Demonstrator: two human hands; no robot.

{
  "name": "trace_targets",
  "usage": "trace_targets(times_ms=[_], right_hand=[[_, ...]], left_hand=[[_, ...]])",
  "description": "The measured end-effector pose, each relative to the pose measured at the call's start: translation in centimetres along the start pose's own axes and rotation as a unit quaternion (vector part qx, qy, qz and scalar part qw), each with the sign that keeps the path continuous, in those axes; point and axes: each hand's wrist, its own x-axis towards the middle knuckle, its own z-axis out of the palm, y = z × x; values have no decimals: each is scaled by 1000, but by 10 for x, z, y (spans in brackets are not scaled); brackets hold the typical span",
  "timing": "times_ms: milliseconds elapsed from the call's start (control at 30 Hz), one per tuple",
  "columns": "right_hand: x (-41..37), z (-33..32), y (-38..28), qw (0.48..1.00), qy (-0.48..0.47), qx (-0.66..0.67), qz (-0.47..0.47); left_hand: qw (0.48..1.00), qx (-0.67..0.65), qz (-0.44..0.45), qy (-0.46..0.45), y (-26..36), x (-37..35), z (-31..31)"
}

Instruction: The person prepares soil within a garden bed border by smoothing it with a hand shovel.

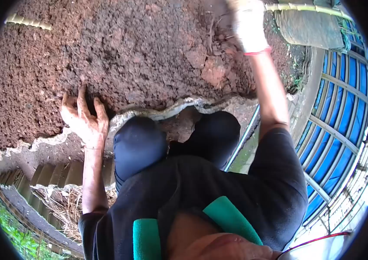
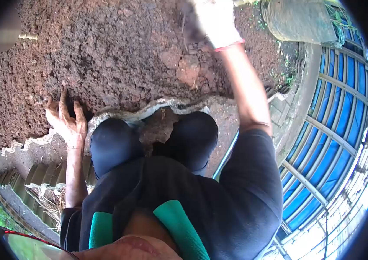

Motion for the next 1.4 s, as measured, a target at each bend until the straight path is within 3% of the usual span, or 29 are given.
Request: trace_targets(times_ms=[100,200,267,300,333,400,433,500,533,567,633,733,900,967,1033,1100,1167,1200,1233,1267,1300,1333,1367,1400], right_hand=[[14,-17,-93,955,143,227,128],[45,-23,-157,856,285,378,207],[52,-12,-133,859,268,381,214],[46,-1,-79,918,225,308,106],[34,23,20,967,181,175,-30],[-4,73,156,987,133,10,-93],[4,76,123,994,78,-28,-74],[14,73,95,995,20,36,90],[5,60,103,994,-6,-48,103],[-1,55,97,999,44,-9,29],[5,32,29,961,46,195,191],[15,-8,-63,980,98,114,132],[27,-43,-93,974,179,142,3],[30,-28,-60,973,185,126,-52],[12,5,36,985,145,56,-71],[-31,44,125,998,54,-33,-12],[-21,49,105,993,58,-58,79],[-33,38,104,951,91,-254,-151],[-36,32,107,970,92,-187,-127],[-28,27,73,994,92,33,48],[-15,17,33,970,102,163,149],[0,4,-8,964,108,185,157],[16,-5,-54,987,89,114,68],[25,-16,-77,989,99,101,37]], left_hand=[[999,29,-2,-15,3,1,-1],[1000,2,-5,-25,-2,0,3],[999,4,-7,-35,-2,2,-1],[999,3,-10,-40,-1,2,-1],[999,5,-9,-33,-1,1,0],[999,-22,0,-28,-2,4,-1],[999,-32,-5,-21,1,2,-3],[999,15,19,-24,2,4,-7],[999,14,18,-26,-4,-1,-8],[1000,9,17,-18,-6,1,-2],[1000,1,0,-2,1,3,1],[1000,13,5,-19,0,4,0],[999,1,11,-30,-1,3,-1],[999,-16,1,-31,-1,2,0],[1000,-1,-2,-31,1,4,-2],[999,-25,3,-33,-4,3,-1],[1000,-22,19,-5,0,4,-1],[1000,-12,6,-25,2,3,-6],[1000,-14,7,-23,2,8,-2],[1000,-14,4,-22,2,6,-3],[999,-10,0,-32,2,3,-5],[999,10,17,-29,3,4,-6],[999,14,19,-30,3,5,-7],[999,17,23,-32,3,7,-9]])
